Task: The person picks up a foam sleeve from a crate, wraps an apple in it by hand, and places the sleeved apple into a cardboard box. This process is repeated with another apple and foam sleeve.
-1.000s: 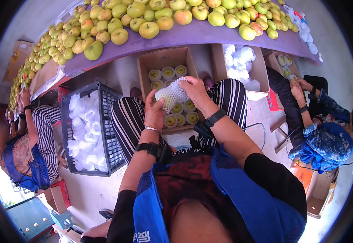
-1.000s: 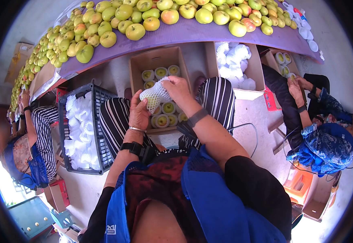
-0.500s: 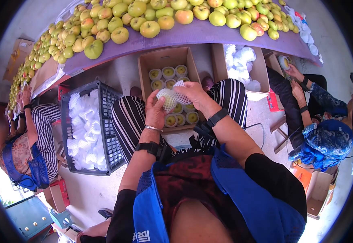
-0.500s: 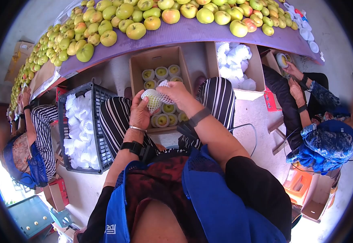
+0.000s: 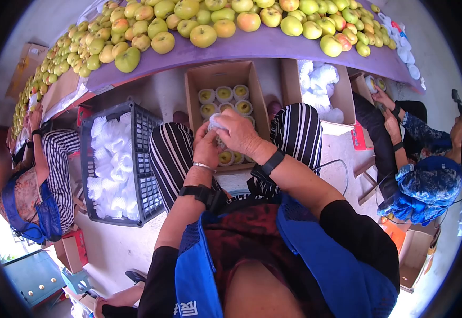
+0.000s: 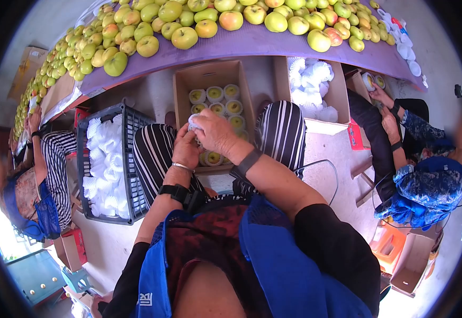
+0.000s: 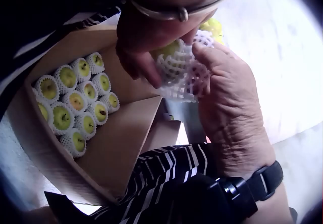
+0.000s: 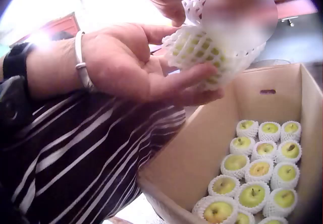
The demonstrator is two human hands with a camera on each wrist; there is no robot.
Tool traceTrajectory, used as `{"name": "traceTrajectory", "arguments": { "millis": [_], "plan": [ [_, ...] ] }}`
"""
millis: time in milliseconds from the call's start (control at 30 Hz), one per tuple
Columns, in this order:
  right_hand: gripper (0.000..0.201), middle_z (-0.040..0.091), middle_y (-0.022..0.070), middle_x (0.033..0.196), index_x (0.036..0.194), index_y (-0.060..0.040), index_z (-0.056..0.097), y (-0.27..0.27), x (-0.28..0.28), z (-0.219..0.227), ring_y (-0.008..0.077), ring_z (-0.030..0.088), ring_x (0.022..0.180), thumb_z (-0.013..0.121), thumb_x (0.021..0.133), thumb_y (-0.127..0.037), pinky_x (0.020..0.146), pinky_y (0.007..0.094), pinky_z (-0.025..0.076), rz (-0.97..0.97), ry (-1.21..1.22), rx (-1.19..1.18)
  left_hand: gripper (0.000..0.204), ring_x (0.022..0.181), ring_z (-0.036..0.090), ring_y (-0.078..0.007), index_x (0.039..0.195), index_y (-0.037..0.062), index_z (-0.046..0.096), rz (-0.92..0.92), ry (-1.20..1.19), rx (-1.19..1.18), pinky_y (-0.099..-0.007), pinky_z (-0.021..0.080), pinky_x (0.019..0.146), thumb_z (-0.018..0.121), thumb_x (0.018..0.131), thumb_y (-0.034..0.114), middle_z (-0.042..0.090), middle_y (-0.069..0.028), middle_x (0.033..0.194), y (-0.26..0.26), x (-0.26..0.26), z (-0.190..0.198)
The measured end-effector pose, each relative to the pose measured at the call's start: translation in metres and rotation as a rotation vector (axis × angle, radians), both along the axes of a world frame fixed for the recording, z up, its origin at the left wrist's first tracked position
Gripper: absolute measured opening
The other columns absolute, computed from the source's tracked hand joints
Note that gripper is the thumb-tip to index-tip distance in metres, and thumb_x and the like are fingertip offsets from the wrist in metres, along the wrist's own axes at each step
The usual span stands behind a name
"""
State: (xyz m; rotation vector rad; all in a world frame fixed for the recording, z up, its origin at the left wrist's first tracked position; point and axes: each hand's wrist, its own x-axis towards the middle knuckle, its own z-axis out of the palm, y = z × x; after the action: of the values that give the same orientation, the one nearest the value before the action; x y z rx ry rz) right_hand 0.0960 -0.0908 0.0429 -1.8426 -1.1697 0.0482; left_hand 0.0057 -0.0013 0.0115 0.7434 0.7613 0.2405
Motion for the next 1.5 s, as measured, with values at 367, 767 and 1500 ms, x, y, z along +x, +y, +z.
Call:
{"name": "traceTrajectory", "arguments": {
  "millis": [367,767,1500],
  "plan": [
    [0.011,0.052,0.0106,0.088,0.078,-0.0033,0.058,-0.001,-0.014,0.004,0.0264,0.051,0.084,0.056,0.067,-0.007,0.066,0.0321,0.045,0.277,-0.318,0.060,0.038,0.104,0.046,-0.0248,0.117,0.0062,0.041,0.107,-0.473,-0.300,-0.0382,0.035,0.092,0.049,0.082,0.019,0.050,-0.0109,0.110,0.005,-0.002,-0.008],
    [0.023,0.051,0.0107,0.080,0.082,-0.0034,0.055,-0.019,0.000,0.023,0.0239,0.052,0.072,0.062,0.061,-0.003,0.064,0.0291,0.042,-0.219,0.083,0.179,0.043,0.111,0.042,-0.0273,0.122,0.0096,0.038,0.078,-0.581,-0.305,-0.0442,0.032,0.093,0.048,0.082,0.026,0.045,-0.0091,0.120,0.001,0.000,0.004],
    [0.020,0.058,0.0174,0.074,0.079,-0.0003,0.056,-0.004,0.040,-0.031,0.0294,0.056,0.062,0.053,0.080,-0.020,0.057,0.0370,0.043,-0.239,0.537,-0.188,0.042,0.107,0.046,-0.0231,0.118,0.0046,0.041,-0.084,-0.523,-0.148,-0.0380,0.037,0.091,0.048,0.085,0.029,0.049,-0.0090,0.116,-0.003,0.003,0.001]
  ]
}}
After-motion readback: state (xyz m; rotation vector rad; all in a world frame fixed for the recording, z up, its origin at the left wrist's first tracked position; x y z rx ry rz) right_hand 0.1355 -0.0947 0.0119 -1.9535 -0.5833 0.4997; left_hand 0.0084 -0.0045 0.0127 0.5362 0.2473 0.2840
